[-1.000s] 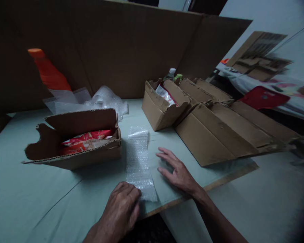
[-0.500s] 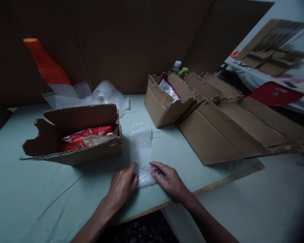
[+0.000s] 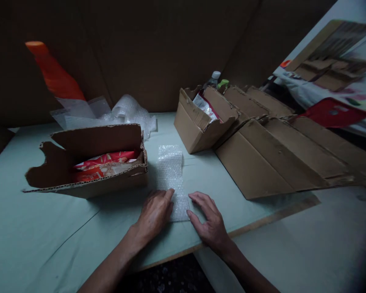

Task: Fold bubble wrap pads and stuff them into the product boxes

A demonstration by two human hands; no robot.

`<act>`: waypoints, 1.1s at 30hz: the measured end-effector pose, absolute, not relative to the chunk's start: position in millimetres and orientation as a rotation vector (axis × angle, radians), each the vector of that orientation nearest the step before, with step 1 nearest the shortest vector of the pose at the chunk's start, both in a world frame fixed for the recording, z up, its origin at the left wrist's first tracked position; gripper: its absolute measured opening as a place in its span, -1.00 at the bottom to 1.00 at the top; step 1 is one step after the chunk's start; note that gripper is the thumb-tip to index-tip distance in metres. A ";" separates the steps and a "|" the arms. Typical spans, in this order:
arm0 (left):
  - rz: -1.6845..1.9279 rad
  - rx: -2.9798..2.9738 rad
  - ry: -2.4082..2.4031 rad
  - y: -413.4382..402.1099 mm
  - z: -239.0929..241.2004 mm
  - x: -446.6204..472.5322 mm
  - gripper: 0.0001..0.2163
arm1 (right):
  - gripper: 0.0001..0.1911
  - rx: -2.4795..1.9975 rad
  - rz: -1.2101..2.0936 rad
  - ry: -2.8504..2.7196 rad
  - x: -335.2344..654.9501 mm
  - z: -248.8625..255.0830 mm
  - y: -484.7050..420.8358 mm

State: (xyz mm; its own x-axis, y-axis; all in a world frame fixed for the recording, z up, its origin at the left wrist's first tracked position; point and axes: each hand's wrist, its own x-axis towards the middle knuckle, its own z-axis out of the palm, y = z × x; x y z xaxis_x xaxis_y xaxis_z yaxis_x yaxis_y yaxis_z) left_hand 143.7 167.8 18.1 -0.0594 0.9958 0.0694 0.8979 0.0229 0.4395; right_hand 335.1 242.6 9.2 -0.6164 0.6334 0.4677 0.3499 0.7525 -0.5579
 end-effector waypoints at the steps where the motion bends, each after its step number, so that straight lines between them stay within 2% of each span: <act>1: 0.538 1.953 2.046 170.5 16.2 144.2 -0.71 | -0.61 -0.686 0.526 -2.311 336.3 10.6 242.1; 6: 0.590 1.912 2.148 165.9 8.1 144.4 -0.76 | -0.68 -0.512 0.514 -2.578 336.6 7.0 238.7; 10: 0.862 1.972 2.171 145.5 10.4 140.0 -0.76 | -0.77 -0.542 0.488 -2.556 330.5 -1.8 242.7; 17: 0.917 2.020 1.958 126.0 12.2 143.2 -0.73 | -0.85 -0.551 0.716 -2.453 323.9 7.1 252.6; 20: 0.929 1.902 1.979 126.4 6.7 145.1 -0.72 | -0.82 -0.610 0.753 -2.418 327.0 10.0 251.2; 24: 0.867 1.832 2.095 128.6 2.2 145.2 -0.71 | -0.73 -0.652 0.547 -2.320 333.6 13.8 246.7; 28: 0.790 1.824 2.172 130.0 1.3 145.2 -0.71 | -0.71 -0.550 0.471 -2.458 334.0 11.2 240.6; 33: 0.928 1.920 2.192 125.3 -1.1 145.5 -0.70 | -0.63 -0.586 0.462 -2.584 326.1 -4.6 240.4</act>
